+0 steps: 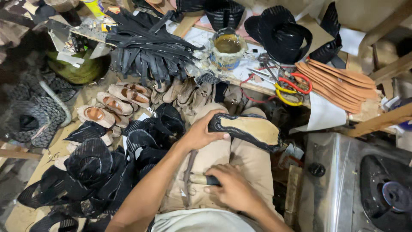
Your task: The person sits on the workshop floor and assembles a shoe: they pick a black woven shoe upper from a pile, fit it over a wooden-lasted insole, press and align the upper around the sole edge, tap it with a small hammer, and trim excess material with a knife before setting the finished shoe aside.
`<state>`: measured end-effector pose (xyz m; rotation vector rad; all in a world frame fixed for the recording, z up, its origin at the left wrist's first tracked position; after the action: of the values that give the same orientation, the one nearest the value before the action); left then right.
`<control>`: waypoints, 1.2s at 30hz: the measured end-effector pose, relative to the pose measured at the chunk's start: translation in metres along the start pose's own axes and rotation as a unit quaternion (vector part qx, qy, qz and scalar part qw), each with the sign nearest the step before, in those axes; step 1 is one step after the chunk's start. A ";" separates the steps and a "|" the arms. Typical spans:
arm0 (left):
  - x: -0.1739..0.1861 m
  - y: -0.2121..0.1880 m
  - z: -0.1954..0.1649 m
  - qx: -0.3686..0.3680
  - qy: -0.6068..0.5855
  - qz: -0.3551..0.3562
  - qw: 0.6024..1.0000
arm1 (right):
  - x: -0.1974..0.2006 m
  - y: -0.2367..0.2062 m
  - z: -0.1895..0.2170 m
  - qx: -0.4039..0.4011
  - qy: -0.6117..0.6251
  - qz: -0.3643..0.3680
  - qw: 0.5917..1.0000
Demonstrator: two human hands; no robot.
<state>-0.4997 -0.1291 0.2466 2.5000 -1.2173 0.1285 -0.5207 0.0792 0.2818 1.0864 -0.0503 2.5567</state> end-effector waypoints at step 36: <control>0.013 0.001 0.002 -0.005 0.040 -0.011 0.999 | 0.084 0.052 -0.011 0.129 -0.098 -0.268 0.950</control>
<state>-0.4925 -0.1395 0.2476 2.4733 -1.1544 0.2142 -0.5996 0.0588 0.3390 1.2413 0.4761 1.9966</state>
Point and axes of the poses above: each hand's wrist, its own y-axis towards the middle knuckle, its own x-axis out of the back of the hand, z = x × y, the point moved 2 cm from there along y, towards the middle knuckle, and after that the axes turned 15 degrees about -z, right-handed, at the moved point
